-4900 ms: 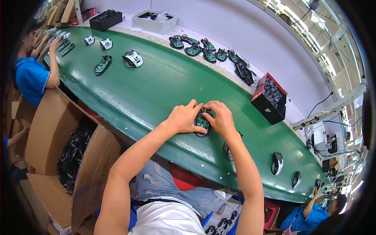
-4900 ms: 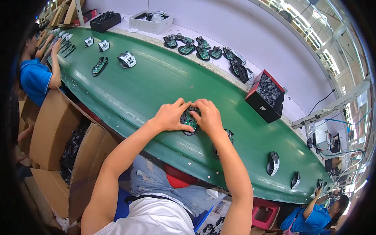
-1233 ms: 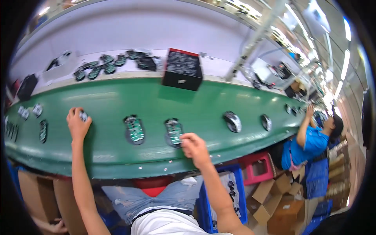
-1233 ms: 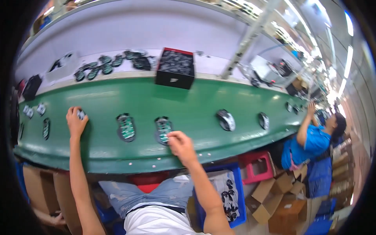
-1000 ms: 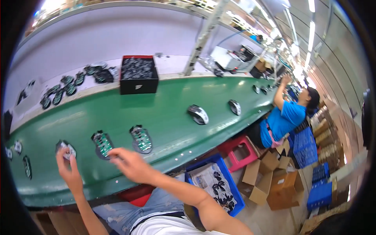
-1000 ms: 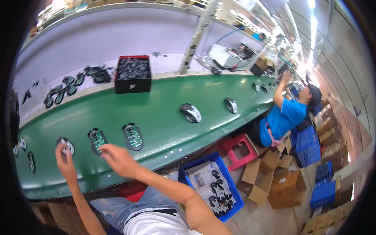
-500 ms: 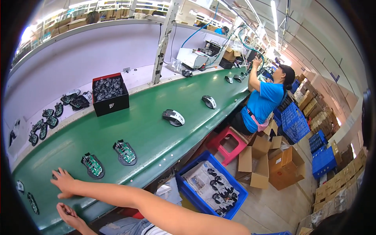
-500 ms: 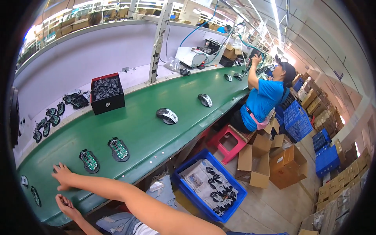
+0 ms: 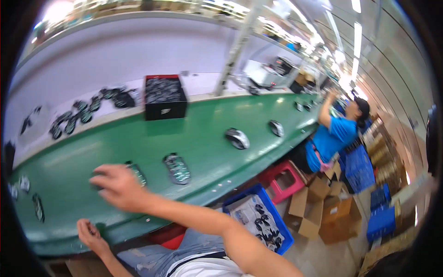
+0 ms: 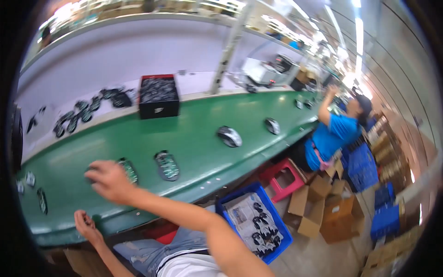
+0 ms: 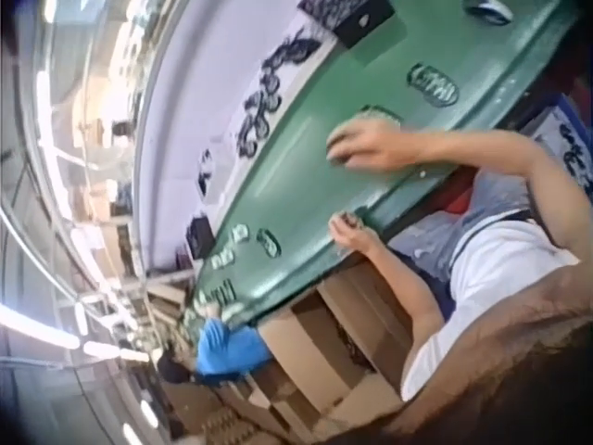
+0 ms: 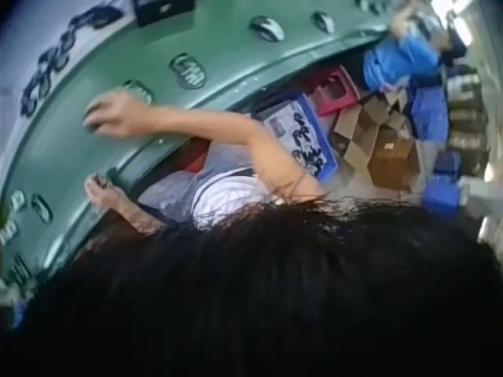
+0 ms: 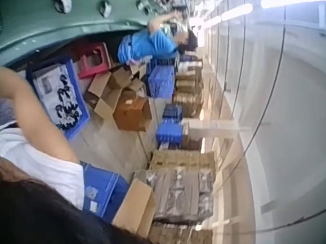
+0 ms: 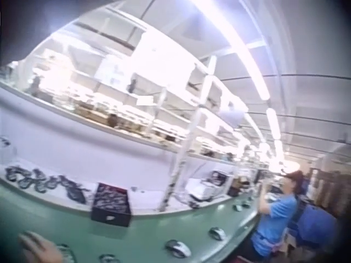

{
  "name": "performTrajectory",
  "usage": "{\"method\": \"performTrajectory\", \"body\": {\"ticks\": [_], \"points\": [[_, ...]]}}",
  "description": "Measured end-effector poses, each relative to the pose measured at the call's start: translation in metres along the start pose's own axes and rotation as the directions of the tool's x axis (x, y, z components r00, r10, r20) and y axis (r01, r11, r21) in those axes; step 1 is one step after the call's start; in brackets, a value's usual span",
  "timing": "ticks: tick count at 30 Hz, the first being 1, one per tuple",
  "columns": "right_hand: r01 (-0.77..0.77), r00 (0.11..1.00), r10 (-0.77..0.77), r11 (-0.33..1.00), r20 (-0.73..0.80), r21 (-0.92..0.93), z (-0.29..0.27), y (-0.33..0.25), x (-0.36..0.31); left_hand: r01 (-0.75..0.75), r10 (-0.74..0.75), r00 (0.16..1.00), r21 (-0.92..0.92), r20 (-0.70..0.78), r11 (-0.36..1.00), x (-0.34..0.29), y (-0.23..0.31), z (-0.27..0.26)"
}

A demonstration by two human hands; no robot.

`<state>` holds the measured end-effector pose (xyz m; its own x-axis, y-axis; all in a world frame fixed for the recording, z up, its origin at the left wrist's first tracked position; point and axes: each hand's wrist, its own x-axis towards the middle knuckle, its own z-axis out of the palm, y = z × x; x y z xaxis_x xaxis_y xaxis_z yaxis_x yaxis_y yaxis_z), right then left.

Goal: The person assembles computer mice on a conveyor belt by installing scroll wheels into mouse base assemblies and snapping upper covers onto the mouse bodies by hand.

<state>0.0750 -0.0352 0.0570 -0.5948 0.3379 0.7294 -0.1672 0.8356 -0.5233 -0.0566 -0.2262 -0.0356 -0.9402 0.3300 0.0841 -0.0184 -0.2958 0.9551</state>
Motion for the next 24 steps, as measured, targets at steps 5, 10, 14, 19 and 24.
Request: {"method": "performTrajectory", "body": {"ticks": [5,10,14,19,24], "points": [[-0.338,0.937,0.258,0.838,-0.234,-0.427,-0.172,0.026,-0.07,0.027,-0.029,0.996,0.021,0.079,0.999,-0.007,0.003,0.023],[-0.489,0.87,0.392,0.762,-0.3,-0.424,-0.191,0.051,-0.101,-0.021,0.015,0.989,0.043,0.146,0.999,-0.003,0.001,0.014],[-0.428,0.902,0.389,0.748,-0.186,-0.508,-0.147,0.053,-0.087,-0.018,0.01,0.989,0.054,0.145,0.998,-0.005,0.004,0.008],[-0.447,0.863,0.483,0.598,-0.146,-0.666,-0.123,0.066,-0.093,-0.009,-0.004,0.986,0.077,0.164,0.997,-0.008,0.005,0.014],[-0.387,0.873,0.479,0.574,-0.087,-0.721,-0.12,0.062,-0.096,-0.024,0.004,0.981,0.102,0.191,0.995,-0.009,0.01,0.014]]}}
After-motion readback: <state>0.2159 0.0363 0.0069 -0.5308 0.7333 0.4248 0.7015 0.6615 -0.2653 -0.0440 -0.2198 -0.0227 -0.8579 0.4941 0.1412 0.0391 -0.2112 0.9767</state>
